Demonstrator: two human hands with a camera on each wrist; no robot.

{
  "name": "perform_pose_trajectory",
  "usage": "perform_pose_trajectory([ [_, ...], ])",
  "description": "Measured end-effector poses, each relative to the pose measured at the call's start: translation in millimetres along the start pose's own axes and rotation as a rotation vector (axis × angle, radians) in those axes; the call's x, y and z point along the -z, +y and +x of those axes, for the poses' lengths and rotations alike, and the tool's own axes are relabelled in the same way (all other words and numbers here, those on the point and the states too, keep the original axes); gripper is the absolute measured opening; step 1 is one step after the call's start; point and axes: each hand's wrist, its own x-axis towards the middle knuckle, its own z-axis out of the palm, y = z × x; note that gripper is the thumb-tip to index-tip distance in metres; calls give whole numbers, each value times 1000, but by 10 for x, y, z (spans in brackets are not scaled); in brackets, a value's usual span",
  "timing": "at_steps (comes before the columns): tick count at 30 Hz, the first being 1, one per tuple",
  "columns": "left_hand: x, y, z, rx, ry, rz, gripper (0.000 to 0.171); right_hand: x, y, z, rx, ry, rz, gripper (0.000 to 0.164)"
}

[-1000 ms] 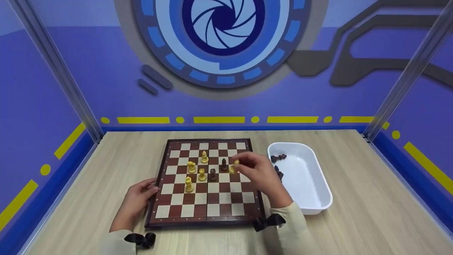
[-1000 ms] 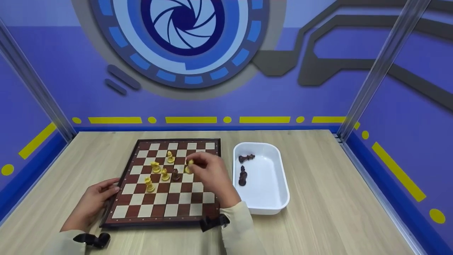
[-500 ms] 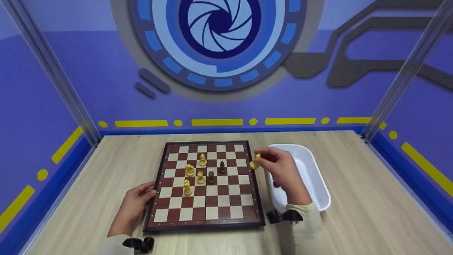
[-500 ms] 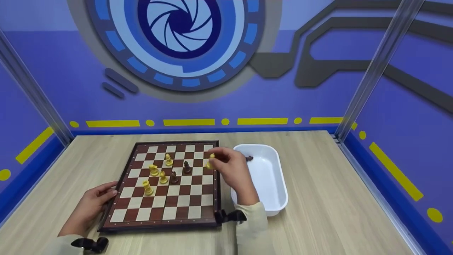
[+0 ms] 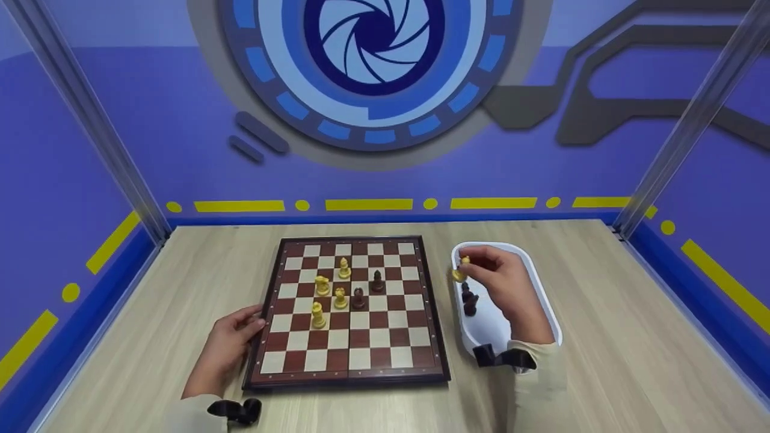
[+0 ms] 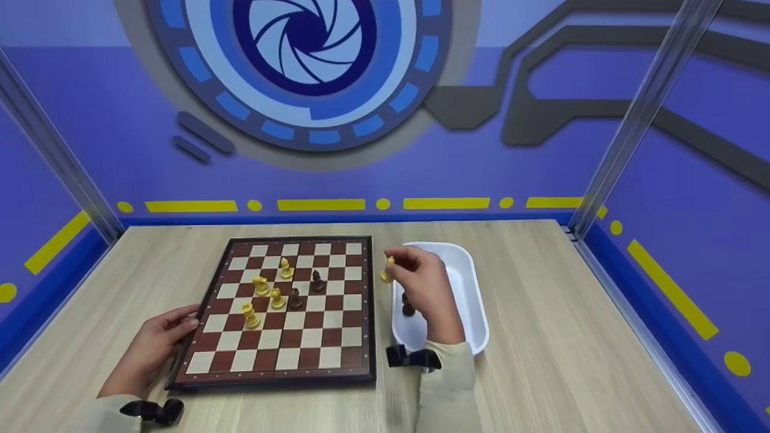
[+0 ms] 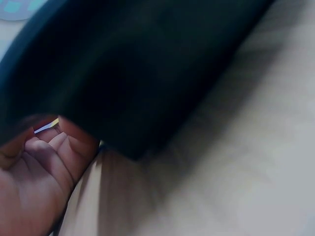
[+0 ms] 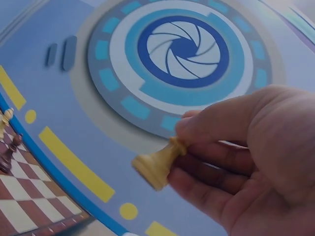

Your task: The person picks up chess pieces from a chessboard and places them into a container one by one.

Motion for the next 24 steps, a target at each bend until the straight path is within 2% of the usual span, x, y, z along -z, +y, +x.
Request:
perform_pose_trajectory([
  [5, -1, 0, -15, 4, -6, -8, 40, 117, 67, -1, -15, -23, -49, 23],
  [10, 8, 10, -25, 2, -9, 12, 41, 205, 86, -8, -70, -54, -104, 25],
  [14, 8, 11, -13, 2, -12, 16, 40, 241, 82, -14, -98, -41, -144, 26],
  [24, 11, 15, -17, 3, -3, 25, 40, 208, 113, 3, -73, -35, -165, 23],
])
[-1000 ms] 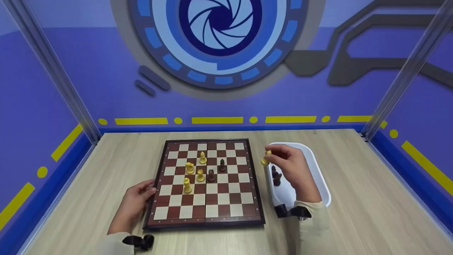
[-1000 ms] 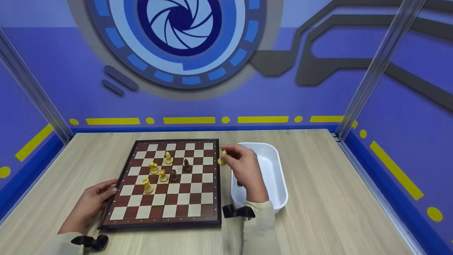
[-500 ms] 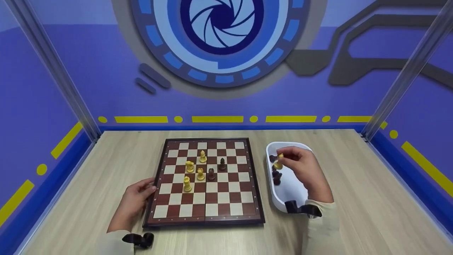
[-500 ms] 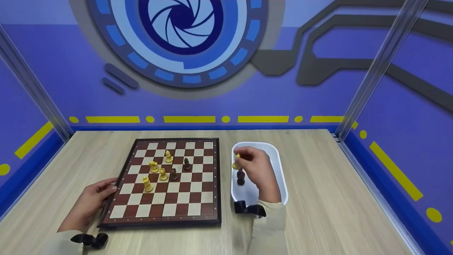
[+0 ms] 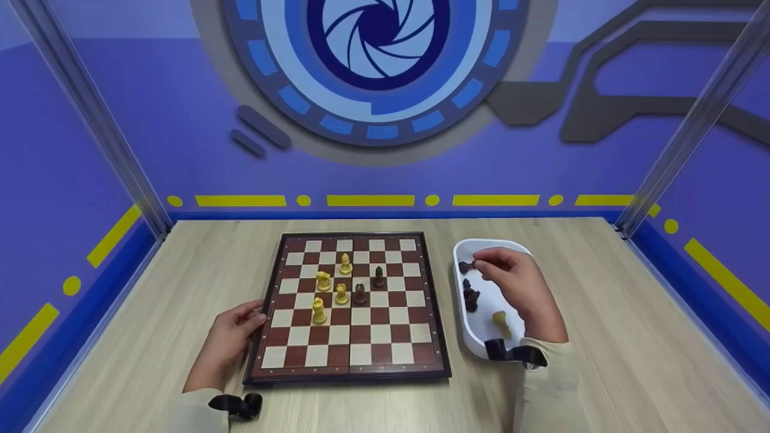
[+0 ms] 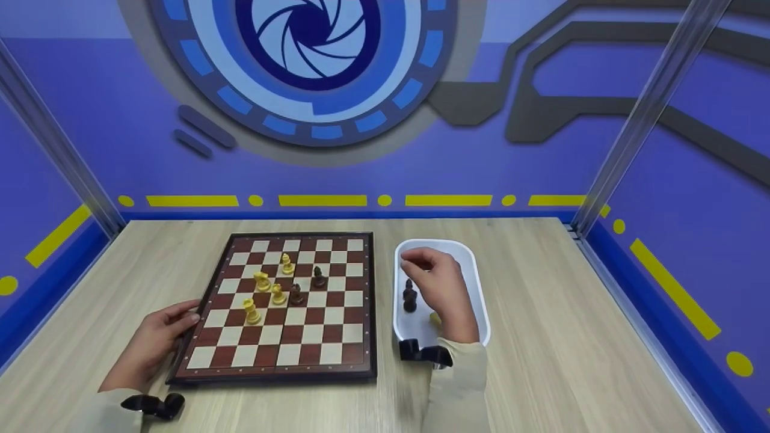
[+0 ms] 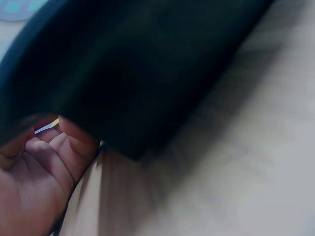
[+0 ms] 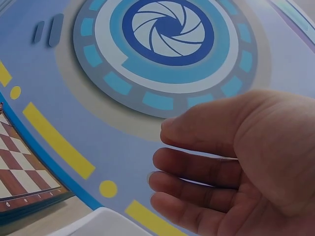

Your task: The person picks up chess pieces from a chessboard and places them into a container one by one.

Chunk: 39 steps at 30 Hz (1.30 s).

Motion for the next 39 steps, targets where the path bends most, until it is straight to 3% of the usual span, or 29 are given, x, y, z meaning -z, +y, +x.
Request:
perform_pose_trajectory([
  [11, 12, -7, 4, -6, -3, 13, 41, -151, -39, 14, 29, -26, -28, 22],
  [18, 21, -11, 9, -36, 7, 90, 40, -269, -79, 23, 19, -22, -108, 20],
  [26, 11, -12, 2, 1, -2, 14, 40, -437, -119, 32, 54, -59, -102, 22],
  [34, 3, -20, 8, -22, 12, 41, 40, -641, -158, 35, 105, -37, -99, 24],
  [39, 3, -16, 1, -15, 5, -3, 42, -779, -169, 27, 110, -24, -109, 27],
])
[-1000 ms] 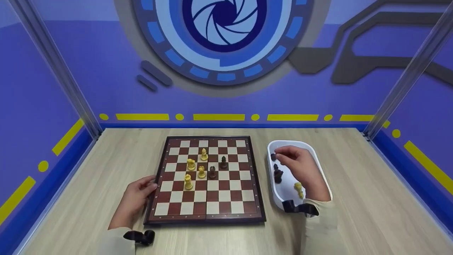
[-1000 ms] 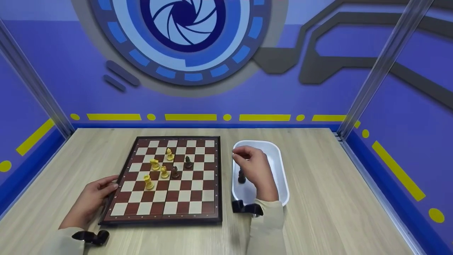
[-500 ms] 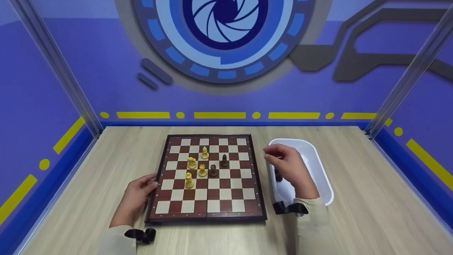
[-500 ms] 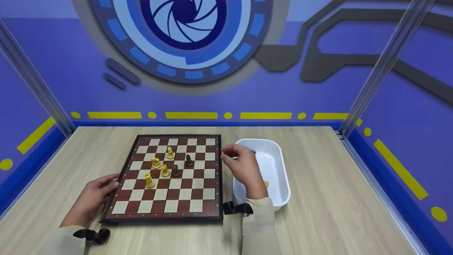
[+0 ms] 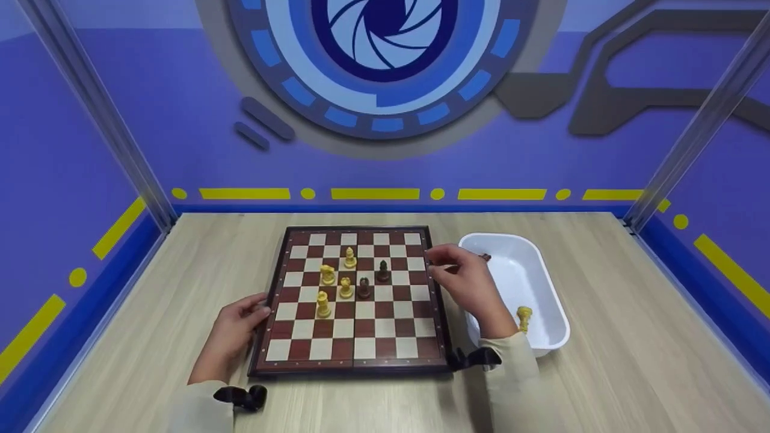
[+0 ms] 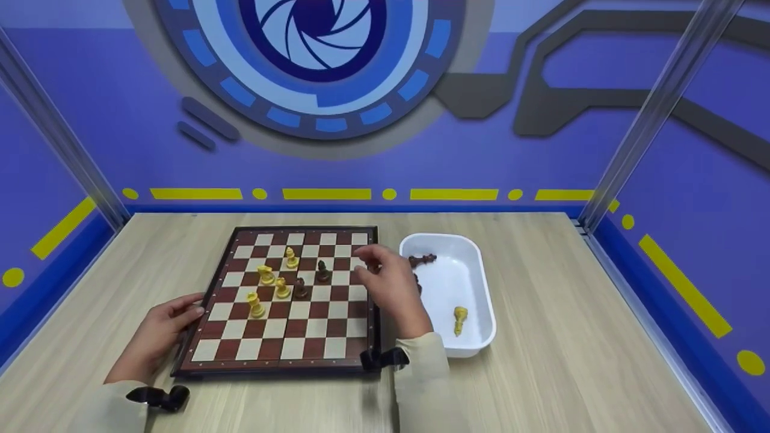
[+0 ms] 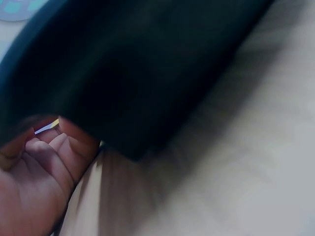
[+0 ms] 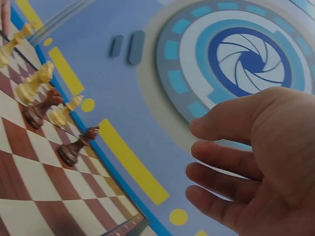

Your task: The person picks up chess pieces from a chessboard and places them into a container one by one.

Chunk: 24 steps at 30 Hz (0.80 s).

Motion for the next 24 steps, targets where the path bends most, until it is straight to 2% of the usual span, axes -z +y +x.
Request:
perform_pose_trajectory([
  [9, 4, -3, 11, 14, 3, -21, 42, -205, 3, -10, 27, 40, 9, 27],
  [12, 7, 1, 3, 12, 2, -20, 42, -271, -6, -15, 20, 31, 3, 27],
  [16, 0, 8, -5, -5, 6, 2, 41, -334, -6, -8, 56, 14, -15, 27],
  [19, -6, 6, 0, 2, 2, 9, 40, -375, 7, 0, 92, -2, -8, 28],
  [24, 0, -1, 10, 18, -6, 4, 39, -451, 18, 2, 103, -23, 3, 30],
])
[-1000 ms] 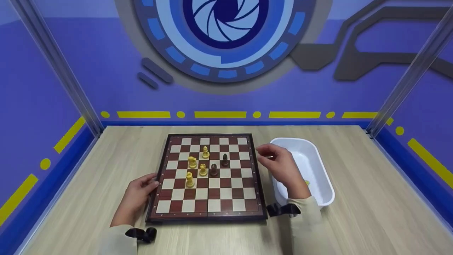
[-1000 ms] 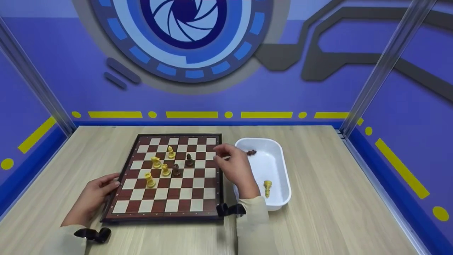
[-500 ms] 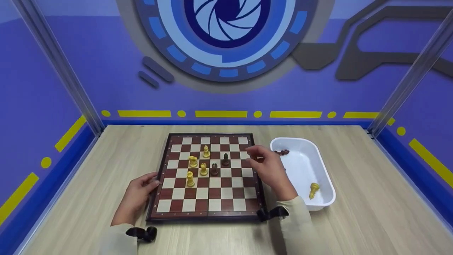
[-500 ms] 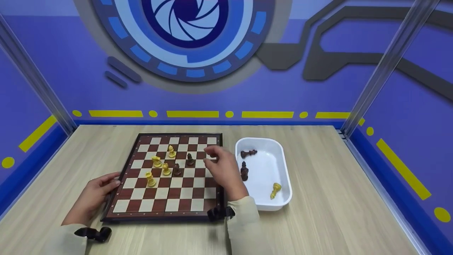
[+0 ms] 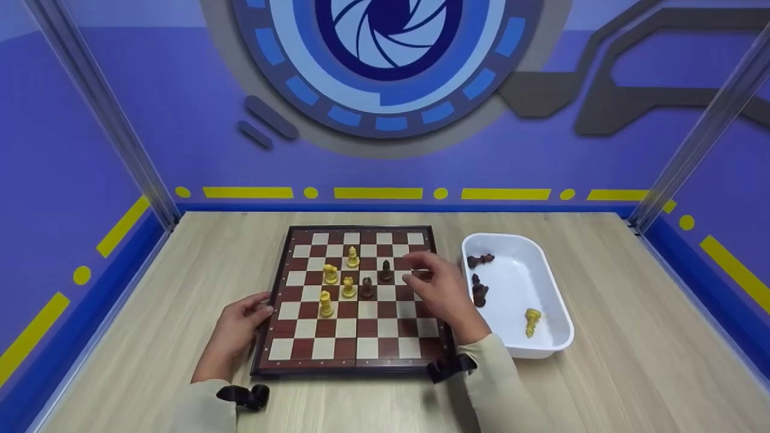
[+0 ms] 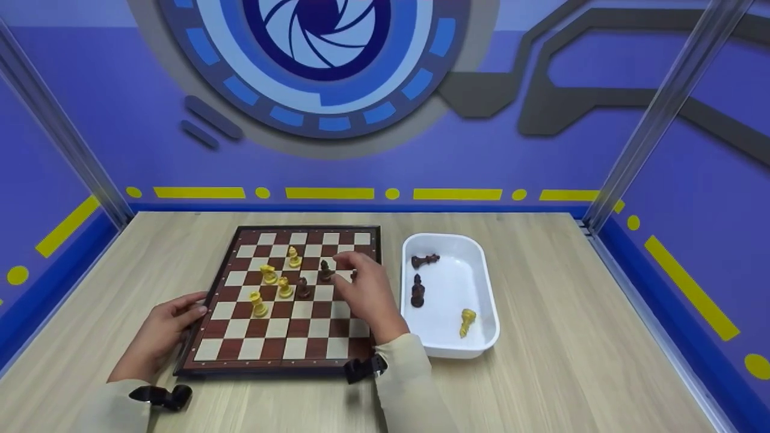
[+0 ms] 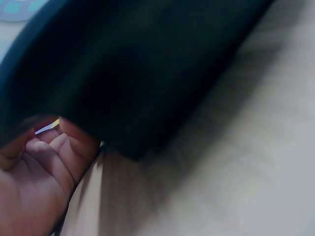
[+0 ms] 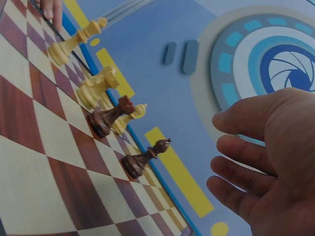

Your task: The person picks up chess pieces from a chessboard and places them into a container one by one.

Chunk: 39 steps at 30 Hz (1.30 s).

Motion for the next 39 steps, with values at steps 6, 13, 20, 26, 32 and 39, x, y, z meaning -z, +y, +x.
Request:
perform_pose_trajectory([
  [6, -1, -1, 8, -1, 7, 10, 38, -87, 2, -7, -25, -49, 22, 36],
  [13, -11, -6, 5, -1, 23, 36, 39, -242, 3, -28, 52, -105, 29, 37],
  [20, -5, -19, 4, -36, 39, 67, 39, -412, -13, -57, 110, -132, -58, 36],
  [26, -18, -14, 6, -25, 38, 42, 38, -542, -25, -68, 136, -179, -56, 34],
  [32, -26, -2, -7, -18, 38, 21, 40, -631, -33, -75, 107, -237, -78, 42],
  [39, -23, 6, -8, -23, 41, 4, 39, -675, -25, -69, 95, -205, -107, 39],
])
